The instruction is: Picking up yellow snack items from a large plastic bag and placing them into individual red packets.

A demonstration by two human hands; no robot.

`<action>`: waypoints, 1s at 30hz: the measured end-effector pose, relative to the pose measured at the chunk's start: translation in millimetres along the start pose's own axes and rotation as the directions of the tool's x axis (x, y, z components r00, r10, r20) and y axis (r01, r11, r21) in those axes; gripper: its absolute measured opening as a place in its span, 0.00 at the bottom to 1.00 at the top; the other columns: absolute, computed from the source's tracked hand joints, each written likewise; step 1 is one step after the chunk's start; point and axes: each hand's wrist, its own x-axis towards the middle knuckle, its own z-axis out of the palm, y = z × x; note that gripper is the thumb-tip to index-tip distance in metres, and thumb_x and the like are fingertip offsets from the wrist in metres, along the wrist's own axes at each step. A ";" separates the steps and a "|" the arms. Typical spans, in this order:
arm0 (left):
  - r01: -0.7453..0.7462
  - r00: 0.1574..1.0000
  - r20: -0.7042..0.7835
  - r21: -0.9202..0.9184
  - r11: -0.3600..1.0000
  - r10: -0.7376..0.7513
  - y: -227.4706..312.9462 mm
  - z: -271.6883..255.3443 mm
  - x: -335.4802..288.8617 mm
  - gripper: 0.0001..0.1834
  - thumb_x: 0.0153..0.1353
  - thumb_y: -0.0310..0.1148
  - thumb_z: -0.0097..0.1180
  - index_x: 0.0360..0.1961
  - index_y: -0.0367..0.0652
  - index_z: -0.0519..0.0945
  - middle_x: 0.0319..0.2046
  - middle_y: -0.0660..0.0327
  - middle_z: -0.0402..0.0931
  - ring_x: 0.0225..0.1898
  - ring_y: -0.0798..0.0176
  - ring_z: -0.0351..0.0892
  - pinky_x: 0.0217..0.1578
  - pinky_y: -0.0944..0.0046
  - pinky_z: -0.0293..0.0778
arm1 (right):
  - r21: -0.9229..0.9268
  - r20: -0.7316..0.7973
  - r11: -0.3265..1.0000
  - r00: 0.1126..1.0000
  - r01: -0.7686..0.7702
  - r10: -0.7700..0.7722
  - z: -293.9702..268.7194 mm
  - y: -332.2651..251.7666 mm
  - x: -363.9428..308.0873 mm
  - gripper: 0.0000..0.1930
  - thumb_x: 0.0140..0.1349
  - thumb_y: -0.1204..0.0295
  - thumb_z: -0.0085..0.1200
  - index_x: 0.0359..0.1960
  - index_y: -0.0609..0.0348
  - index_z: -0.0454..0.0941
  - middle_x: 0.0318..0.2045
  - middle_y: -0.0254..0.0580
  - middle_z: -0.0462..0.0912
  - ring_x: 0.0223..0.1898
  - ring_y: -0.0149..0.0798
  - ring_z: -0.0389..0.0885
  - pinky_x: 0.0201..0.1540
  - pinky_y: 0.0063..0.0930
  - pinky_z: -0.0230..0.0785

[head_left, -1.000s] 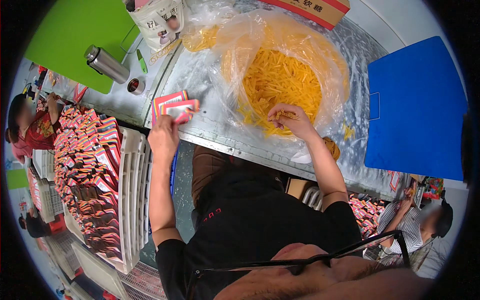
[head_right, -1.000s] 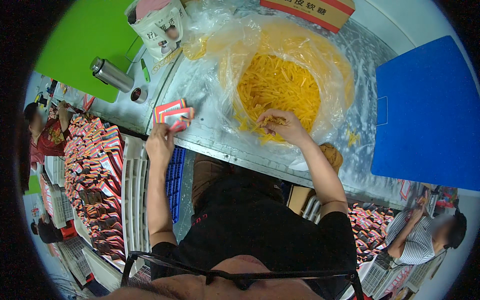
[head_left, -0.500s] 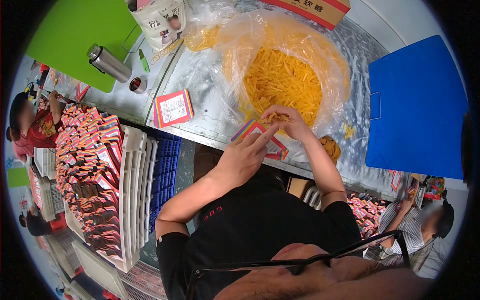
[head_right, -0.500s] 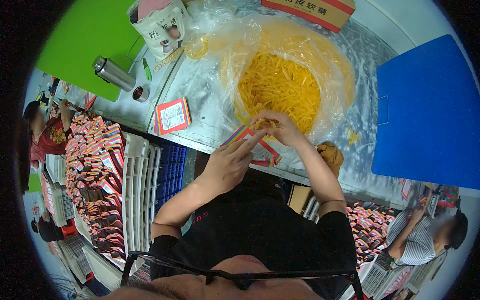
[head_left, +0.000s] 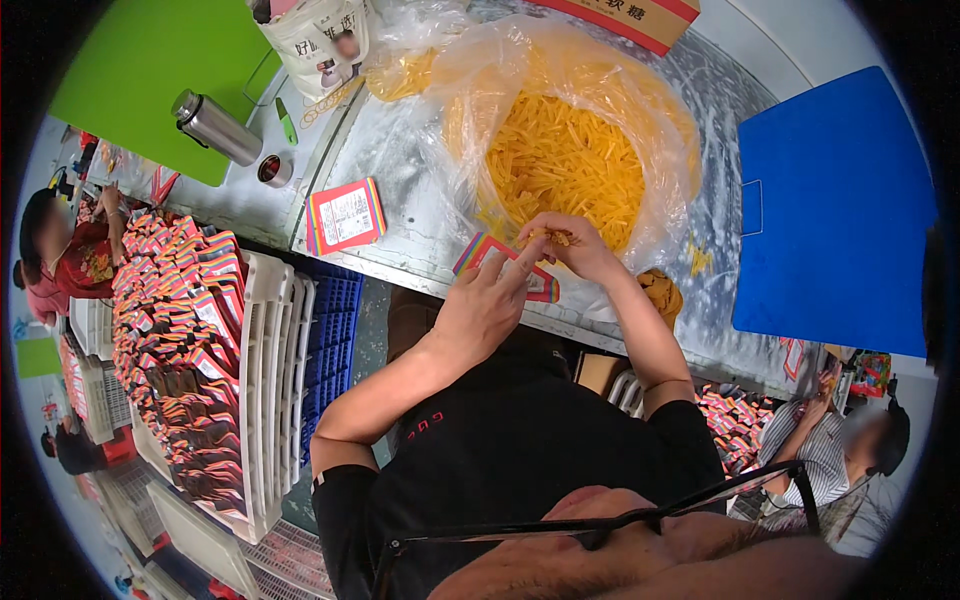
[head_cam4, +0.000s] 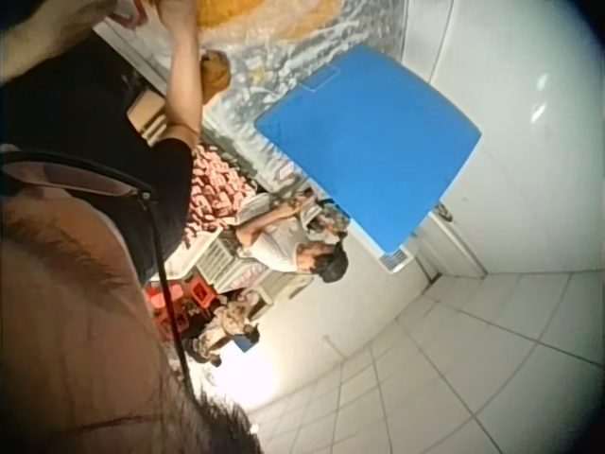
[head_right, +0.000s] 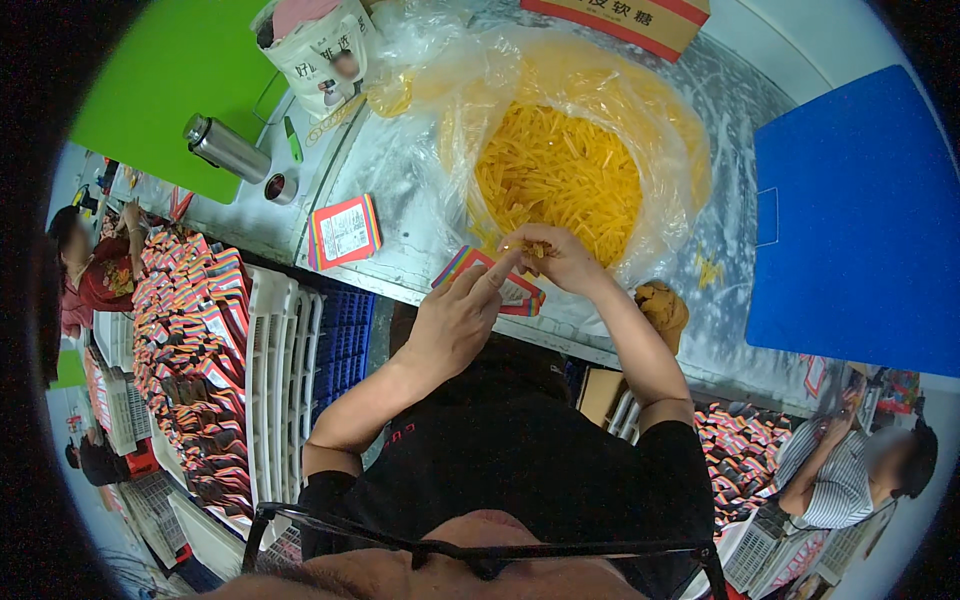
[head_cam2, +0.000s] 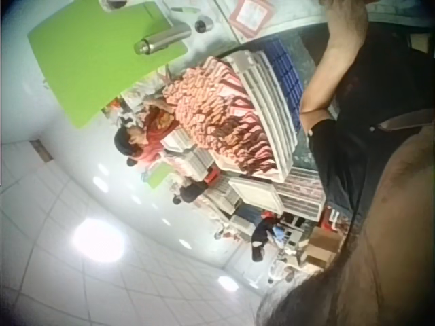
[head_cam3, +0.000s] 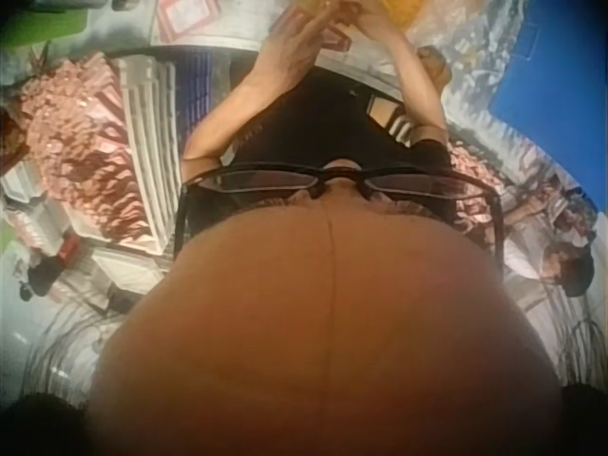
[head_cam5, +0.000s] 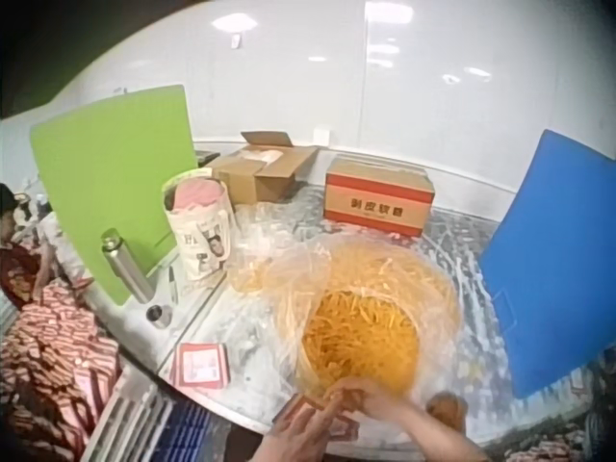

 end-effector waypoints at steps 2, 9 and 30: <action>0.012 1.000 0.018 0.009 1.000 -0.012 0.5 -0.5 -1.7 0.06 0.53 0.26 0.58 0.32 0.35 0.81 0.71 0.59 0.66 0.53 0.60 0.76 0.50 0.61 0.80 | 0.007 0.006 1.000 1.000 0.002 -0.002 0.1 2.2 0.2 0.11 0.67 0.83 0.57 0.48 0.59 0.83 0.39 0.31 0.82 0.37 0.26 0.77 0.38 0.21 0.69; -0.024 0.999 0.026 0.124 0.992 0.021 -7.0 5.9 -6.7 0.11 0.54 0.31 0.61 0.36 0.38 0.86 0.71 0.61 0.65 0.52 0.61 0.75 0.39 0.66 0.79 | 0.026 0.021 0.999 0.999 -0.036 0.035 0.6 7.7 1.6 0.10 0.68 0.82 0.57 0.49 0.61 0.82 0.33 0.32 0.80 0.31 0.26 0.76 0.33 0.22 0.69; -0.017 0.998 -0.053 -0.008 1.000 0.016 0.5 4.9 -6.5 0.08 0.54 0.26 0.59 0.35 0.35 0.81 0.71 0.56 0.66 0.58 0.56 0.75 0.51 0.61 0.80 | -0.064 -0.021 0.995 0.996 -0.082 0.081 5.2 8.7 2.3 0.11 0.66 0.83 0.56 0.49 0.61 0.83 0.36 0.32 0.82 0.37 0.26 0.77 0.41 0.22 0.72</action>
